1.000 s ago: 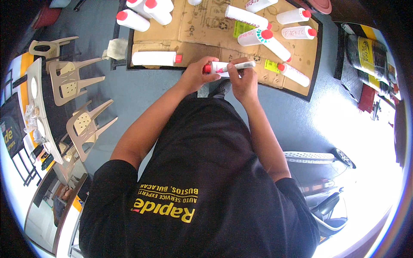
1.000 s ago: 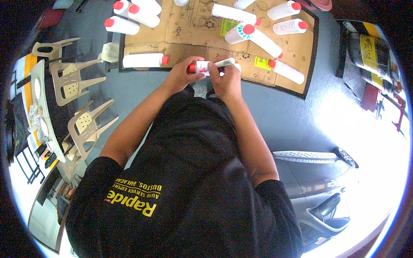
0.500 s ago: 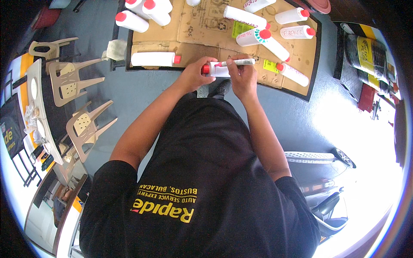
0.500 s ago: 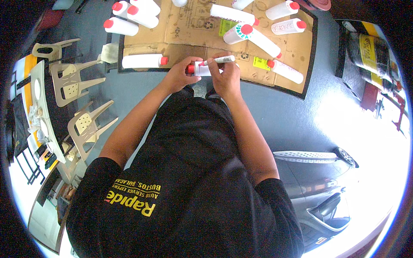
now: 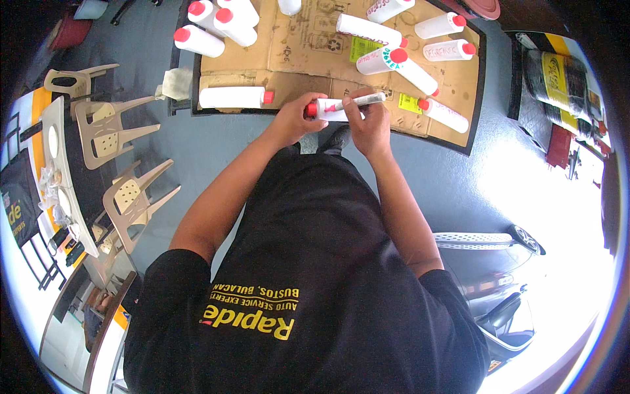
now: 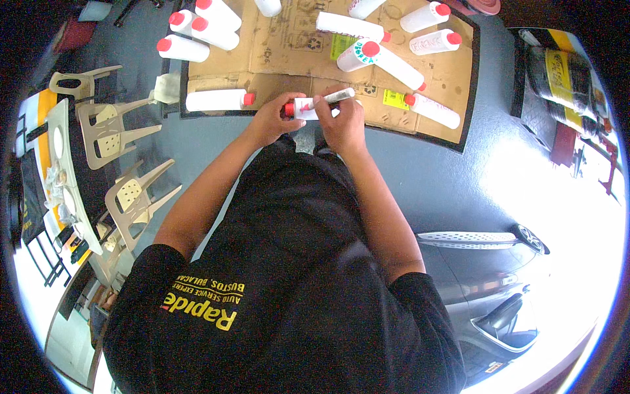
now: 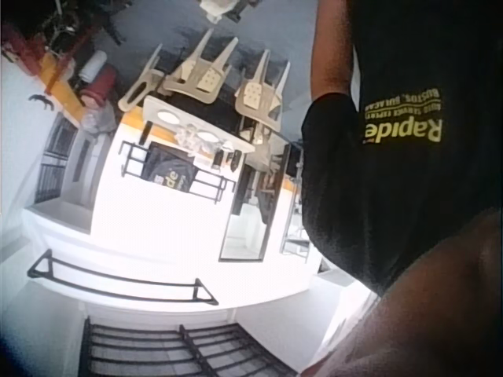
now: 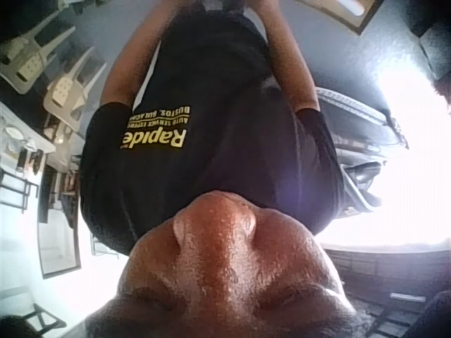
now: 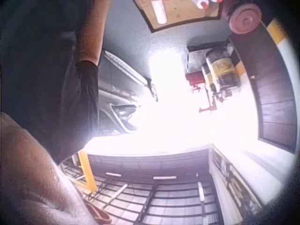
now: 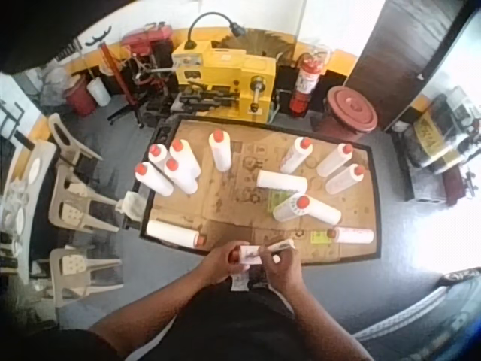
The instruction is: The person wipes several plastic bottles with a cloth and writes labels on them using a marker.
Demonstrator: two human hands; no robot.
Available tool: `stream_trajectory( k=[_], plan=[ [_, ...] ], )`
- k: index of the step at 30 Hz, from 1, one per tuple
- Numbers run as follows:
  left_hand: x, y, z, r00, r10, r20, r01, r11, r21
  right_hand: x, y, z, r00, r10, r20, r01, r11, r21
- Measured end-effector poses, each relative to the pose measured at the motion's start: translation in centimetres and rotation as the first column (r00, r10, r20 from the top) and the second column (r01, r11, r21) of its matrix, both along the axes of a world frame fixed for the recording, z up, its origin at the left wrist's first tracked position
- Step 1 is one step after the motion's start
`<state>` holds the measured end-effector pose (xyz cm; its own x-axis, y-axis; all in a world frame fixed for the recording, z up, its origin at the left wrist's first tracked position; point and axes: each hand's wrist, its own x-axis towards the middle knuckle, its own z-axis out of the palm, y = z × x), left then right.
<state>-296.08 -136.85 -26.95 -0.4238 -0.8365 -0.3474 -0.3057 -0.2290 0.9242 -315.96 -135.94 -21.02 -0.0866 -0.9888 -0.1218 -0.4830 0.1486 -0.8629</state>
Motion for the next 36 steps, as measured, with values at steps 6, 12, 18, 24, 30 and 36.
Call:
stream_trajectory(
  k=[6, 12, 18, 24, 30, 36],
  plan=[
    [0.0, 0.0, -0.2, 1.000, -0.001, 0.015, 0.001, 1.000, -0.005, 0.3, -0.4, 0.1, 1.000, 0.009, 0.022, -0.009, 1.000, -0.013],
    [0.0, 0.0, -0.1, 1.000, 0.006, -0.001, -0.006, 0.999, 0.043, 0.3, -0.5, 0.0, 1.000, 0.016, -0.008, -0.016, 1.000, -0.003],
    [0.0, 0.0, -0.3, 1.000, 0.019, -0.007, -0.018, 0.998, 0.053, -0.1, -0.2, 0.4, 0.999, -0.010, -0.038, 0.009, 1.000, -0.018],
    [0.0, -0.1, -0.5, 0.999, -0.001, 0.037, 0.000, 1.000, 0.012, 0.0, 0.5, 0.3, 0.998, 0.068, -0.015, -0.068, 0.997, -0.036],
    [0.0, 0.0, -0.8, 0.999, 0.039, -0.021, -0.039, 0.999, -0.015, -0.2, -0.1, 0.6, 0.998, -0.052, 0.044, 0.052, 0.999, -0.004],
    [0.0, 0.2, -1.8, 0.996, 0.051, -0.068, -0.050, 0.998, 0.026, 0.0, -0.8, 0.9, 0.997, 0.051, -0.053, -0.049, 0.998, 0.036]
  ],
)
